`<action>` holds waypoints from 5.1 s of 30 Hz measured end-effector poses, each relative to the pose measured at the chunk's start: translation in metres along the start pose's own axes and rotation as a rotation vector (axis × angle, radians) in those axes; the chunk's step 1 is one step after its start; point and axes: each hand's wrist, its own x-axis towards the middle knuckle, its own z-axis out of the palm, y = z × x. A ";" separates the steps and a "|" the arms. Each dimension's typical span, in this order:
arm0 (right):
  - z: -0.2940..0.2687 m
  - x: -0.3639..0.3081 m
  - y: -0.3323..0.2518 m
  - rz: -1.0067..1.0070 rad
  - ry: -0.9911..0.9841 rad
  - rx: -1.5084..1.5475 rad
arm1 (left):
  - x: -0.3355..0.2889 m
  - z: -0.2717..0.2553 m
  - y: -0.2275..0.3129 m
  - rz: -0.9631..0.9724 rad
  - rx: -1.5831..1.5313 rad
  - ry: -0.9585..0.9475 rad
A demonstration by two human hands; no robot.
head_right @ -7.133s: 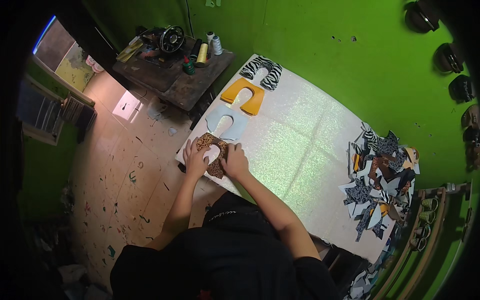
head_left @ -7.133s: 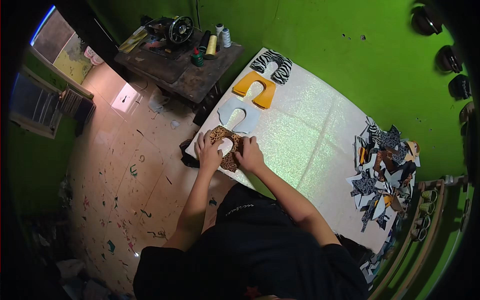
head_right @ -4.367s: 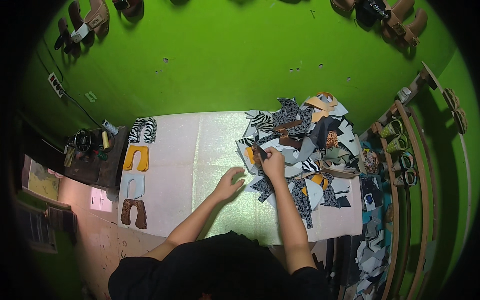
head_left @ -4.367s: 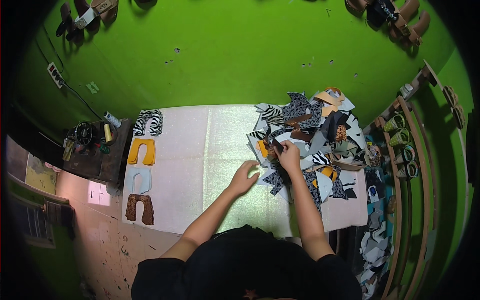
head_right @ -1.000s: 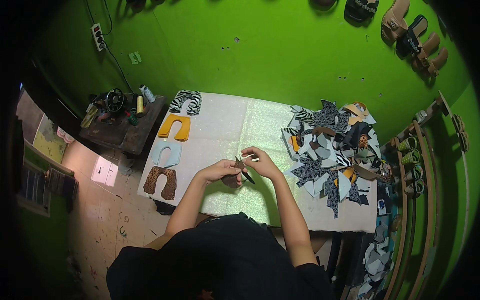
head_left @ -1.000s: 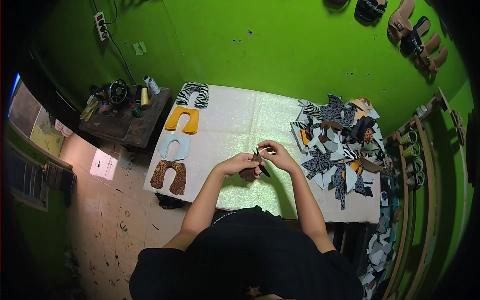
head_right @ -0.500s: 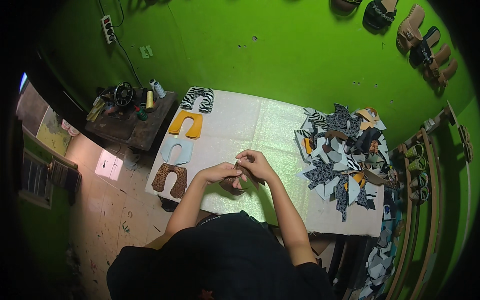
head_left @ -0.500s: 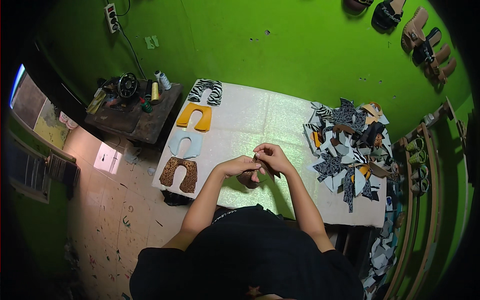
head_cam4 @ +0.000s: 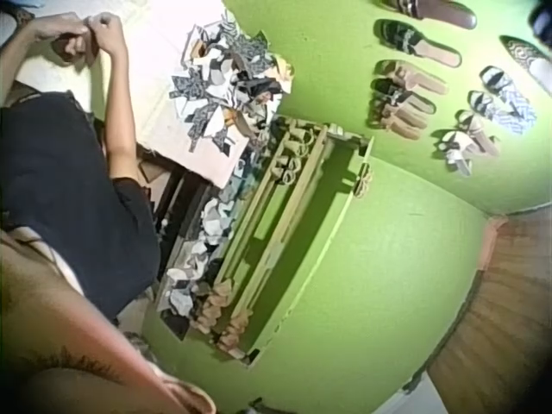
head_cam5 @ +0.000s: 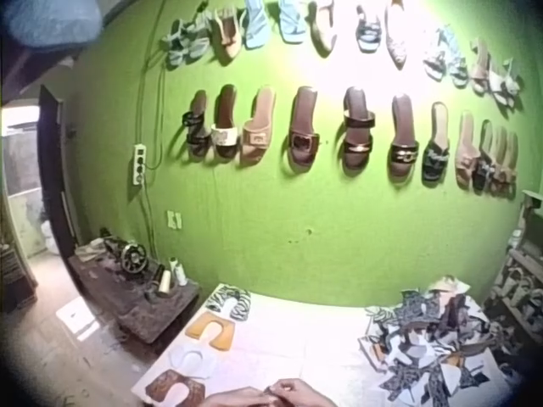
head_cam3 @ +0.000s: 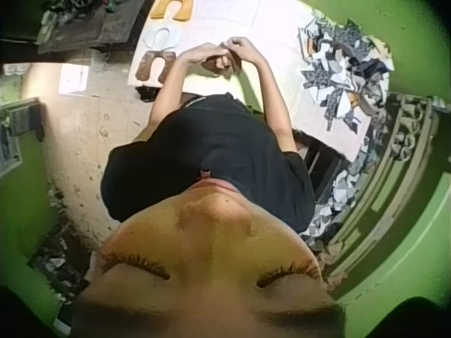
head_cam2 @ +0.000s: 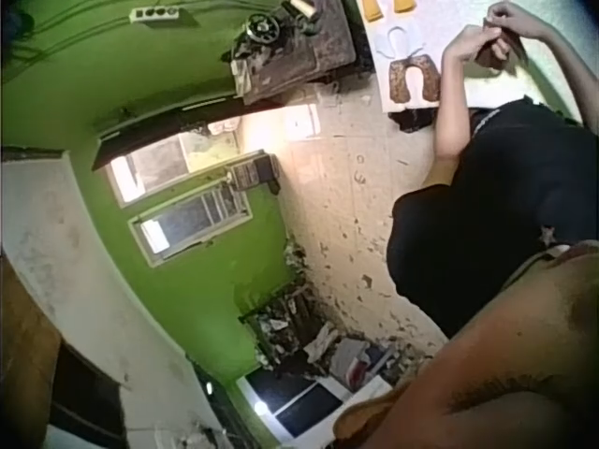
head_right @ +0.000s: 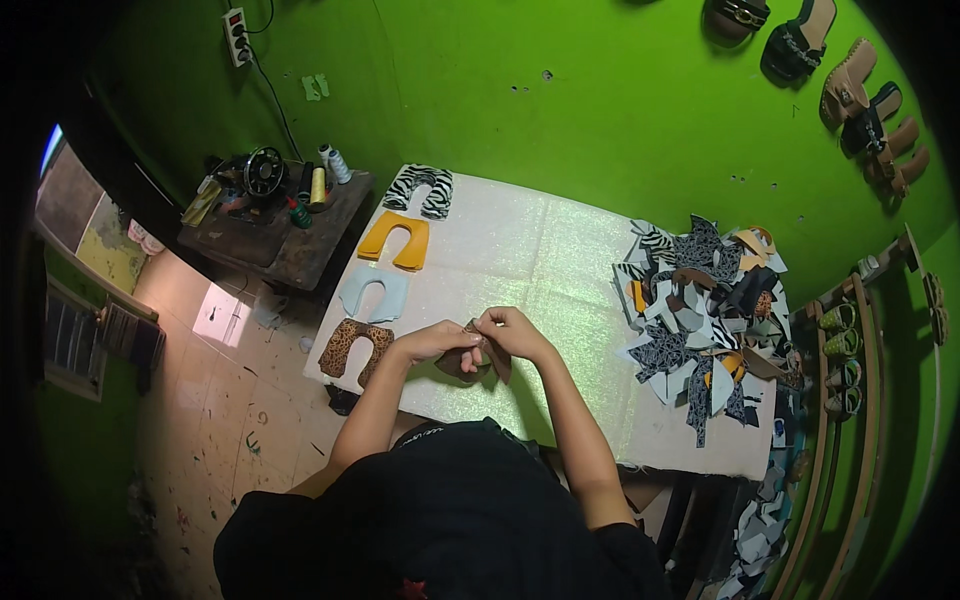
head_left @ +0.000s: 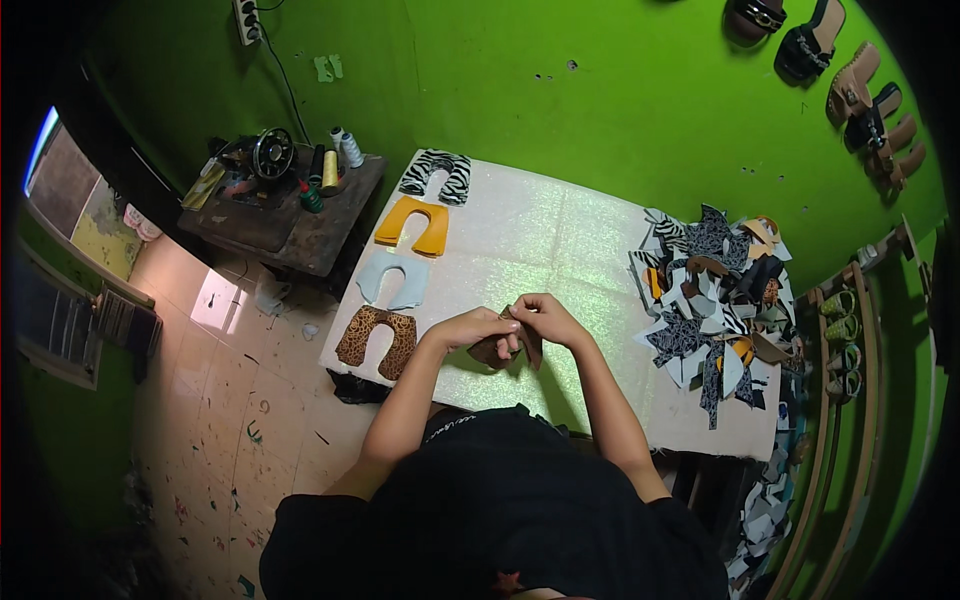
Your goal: Sorting and arranging leather and fabric shoe components on a workbench.
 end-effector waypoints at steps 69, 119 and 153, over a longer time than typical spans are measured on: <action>0.217 0.098 0.053 0.068 0.409 -0.114 | -0.140 -0.114 -0.137 -0.113 0.654 1.348; -0.155 -0.142 0.129 -0.001 1.135 0.402 | 0.189 0.137 -0.016 0.195 0.510 0.268; -0.282 -0.146 0.159 0.245 1.063 -0.574 | 0.411 0.126 0.004 -0.036 0.824 0.890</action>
